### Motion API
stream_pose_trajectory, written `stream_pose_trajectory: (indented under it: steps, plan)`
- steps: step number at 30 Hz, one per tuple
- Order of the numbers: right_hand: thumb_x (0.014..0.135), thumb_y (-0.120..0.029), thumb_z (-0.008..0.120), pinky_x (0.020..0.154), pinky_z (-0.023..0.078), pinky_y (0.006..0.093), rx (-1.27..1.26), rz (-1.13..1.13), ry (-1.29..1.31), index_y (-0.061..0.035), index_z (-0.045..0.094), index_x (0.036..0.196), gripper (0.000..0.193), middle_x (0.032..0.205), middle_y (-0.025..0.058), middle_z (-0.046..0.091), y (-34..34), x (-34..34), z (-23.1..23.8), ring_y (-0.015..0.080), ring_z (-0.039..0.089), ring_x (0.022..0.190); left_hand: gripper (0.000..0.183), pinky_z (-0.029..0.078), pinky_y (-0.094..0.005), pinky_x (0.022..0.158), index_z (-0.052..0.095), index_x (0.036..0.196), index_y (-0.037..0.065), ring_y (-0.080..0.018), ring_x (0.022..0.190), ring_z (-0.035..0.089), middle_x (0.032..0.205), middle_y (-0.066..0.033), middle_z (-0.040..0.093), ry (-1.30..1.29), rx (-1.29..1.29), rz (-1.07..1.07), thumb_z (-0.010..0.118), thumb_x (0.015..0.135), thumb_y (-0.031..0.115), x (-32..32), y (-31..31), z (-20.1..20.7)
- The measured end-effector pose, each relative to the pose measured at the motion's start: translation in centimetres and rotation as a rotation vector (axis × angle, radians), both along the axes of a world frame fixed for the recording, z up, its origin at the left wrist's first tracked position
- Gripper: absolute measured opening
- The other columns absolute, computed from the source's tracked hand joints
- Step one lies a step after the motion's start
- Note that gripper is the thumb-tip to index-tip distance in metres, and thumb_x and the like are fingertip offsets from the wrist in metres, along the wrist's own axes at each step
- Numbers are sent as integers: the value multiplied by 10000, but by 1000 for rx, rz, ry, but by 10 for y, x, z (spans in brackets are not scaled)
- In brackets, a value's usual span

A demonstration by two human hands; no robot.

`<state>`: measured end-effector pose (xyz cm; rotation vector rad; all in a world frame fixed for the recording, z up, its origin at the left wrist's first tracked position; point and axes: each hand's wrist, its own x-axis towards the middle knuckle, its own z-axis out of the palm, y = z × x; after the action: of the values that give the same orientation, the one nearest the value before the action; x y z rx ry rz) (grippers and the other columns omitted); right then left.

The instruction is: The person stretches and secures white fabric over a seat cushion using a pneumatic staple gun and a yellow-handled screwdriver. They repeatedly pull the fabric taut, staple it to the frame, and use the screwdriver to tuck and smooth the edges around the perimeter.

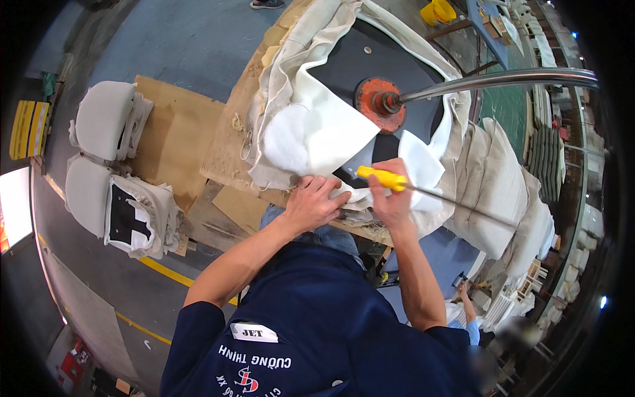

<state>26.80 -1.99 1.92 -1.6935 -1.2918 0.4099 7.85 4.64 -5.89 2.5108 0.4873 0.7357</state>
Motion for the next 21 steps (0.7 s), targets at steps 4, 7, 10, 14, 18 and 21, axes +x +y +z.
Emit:
stream_pose_trajectory:
  steps: [4, 7, 10, 14, 18, 21]
  plan:
    - [925, -75, 736, 653, 485, 279, -251, -152, 212, 13, 668, 1039, 159, 956, 98, 646, -20, -2, -17, 151, 617, 772, 426, 406, -366, 873, 748, 1125, 269, -176, 1030, 573, 1128, 27, 617, 3, 46, 32, 799, 703, 251, 0, 2, -5]
    - [916, -71, 734, 729, 524, 309, -106, -91, 52, 9, 647, 1108, 226, 985, 109, 667, -32, -3, -25, 192, 652, 858, 501, 397, -386, 862, 758, 1156, 313, -176, 1048, 575, 1151, 33, 626, 25, 23, 20, 817, 663, 249, -8, 0, -3]
    - [936, -99, 726, 768, 527, 305, -245, -170, 189, -8, 650, 1150, 245, 1030, 105, 683, -56, 3, -51, 200, 655, 888, 514, 388, -404, 854, 768, 1148, 331, -176, 1042, 564, 1165, 33, 620, -16, 94, 65, 827, 645, 239, -5, 11, -14]
    - [1007, -56, 635, 856, 546, 270, -16, -102, 412, -10, 592, 1254, 255, 1291, 112, 642, -90, -2, 17, 143, 642, 1053, 490, 381, -404, 861, 772, 1141, 326, -183, 1021, 560, 1146, 32, 621, 31, 204, 17, 820, 665, 222, -24, 37, -21]
    - [1010, -57, 631, 854, 561, 279, 7, -244, 422, -11, 576, 1275, 275, 1326, 119, 620, -186, 14, 13, 147, 645, 1050, 451, 379, -420, 900, 775, 1143, 294, -200, 980, 566, 1116, 20, 625, 127, 335, -22, 798, 705, 187, -37, 84, -17]
    - [990, -53, 650, 870, 543, 283, -25, -471, 546, -1, 602, 1239, 259, 1249, 118, 652, -265, 10, -15, 166, 651, 1048, 255, 401, -467, 919, 784, 1095, 224, -257, 980, 608, 1041, -36, 681, 385, 281, 249, 684, 880, 317, -11, 94, 22]
